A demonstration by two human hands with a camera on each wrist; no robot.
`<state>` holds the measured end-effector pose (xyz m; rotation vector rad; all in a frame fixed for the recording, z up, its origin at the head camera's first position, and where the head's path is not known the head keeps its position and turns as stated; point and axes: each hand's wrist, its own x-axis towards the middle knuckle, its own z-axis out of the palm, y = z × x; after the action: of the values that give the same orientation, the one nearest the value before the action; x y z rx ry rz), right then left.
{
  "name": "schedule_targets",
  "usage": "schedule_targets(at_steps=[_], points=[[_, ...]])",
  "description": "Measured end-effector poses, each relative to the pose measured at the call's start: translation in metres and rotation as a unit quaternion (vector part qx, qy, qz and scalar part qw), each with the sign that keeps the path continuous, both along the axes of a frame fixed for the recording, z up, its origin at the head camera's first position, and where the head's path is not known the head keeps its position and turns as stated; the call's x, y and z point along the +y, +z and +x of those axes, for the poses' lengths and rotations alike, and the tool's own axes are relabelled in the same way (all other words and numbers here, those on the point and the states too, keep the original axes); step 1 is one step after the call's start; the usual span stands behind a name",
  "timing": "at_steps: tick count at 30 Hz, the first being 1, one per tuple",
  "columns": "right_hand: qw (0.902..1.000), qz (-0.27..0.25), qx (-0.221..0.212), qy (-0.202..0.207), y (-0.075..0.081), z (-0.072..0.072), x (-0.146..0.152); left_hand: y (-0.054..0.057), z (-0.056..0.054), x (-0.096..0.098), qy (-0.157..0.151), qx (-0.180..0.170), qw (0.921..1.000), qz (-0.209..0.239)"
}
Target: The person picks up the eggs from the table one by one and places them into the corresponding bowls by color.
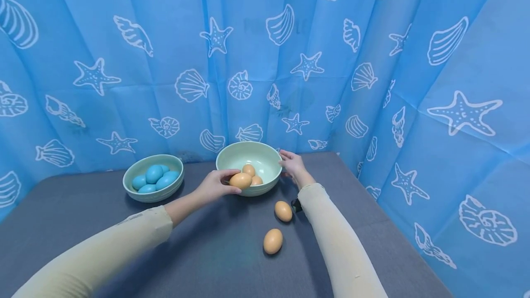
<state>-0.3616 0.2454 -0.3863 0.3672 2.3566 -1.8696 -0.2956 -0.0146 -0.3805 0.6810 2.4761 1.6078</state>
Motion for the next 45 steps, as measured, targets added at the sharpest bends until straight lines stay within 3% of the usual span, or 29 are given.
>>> schedule_targets(at_steps=[7,16,24,29,37,45], points=[[1.0000,-0.002,0.000,0.001,0.000,-0.002,-0.001,0.001,-0.010,0.006,0.020,0.022,0.9996,0.003],[1.0000,-0.005,-0.002,-0.005,0.000,-0.001,-0.001,0.002,-0.028,0.011,0.031,0.010,0.9995,0.000],[0.9999,-0.012,-0.002,0.003,-0.003,-0.003,-0.001,-0.002,-0.043,0.015,0.002,0.012,0.9981,-0.060],[1.0000,-0.009,-0.002,0.000,-0.001,-0.002,-0.001,0.003,-0.049,0.017,-0.032,0.020,0.9917,-0.123],[0.9999,-0.012,0.000,-0.007,0.000,-0.002,0.000,0.016,-0.056,0.024,-0.065,-0.024,0.9775,-0.199],[0.9999,-0.012,-0.003,-0.002,-0.001,-0.003,0.002,0.009,-0.057,0.037,-0.061,-0.016,0.9621,-0.265]])
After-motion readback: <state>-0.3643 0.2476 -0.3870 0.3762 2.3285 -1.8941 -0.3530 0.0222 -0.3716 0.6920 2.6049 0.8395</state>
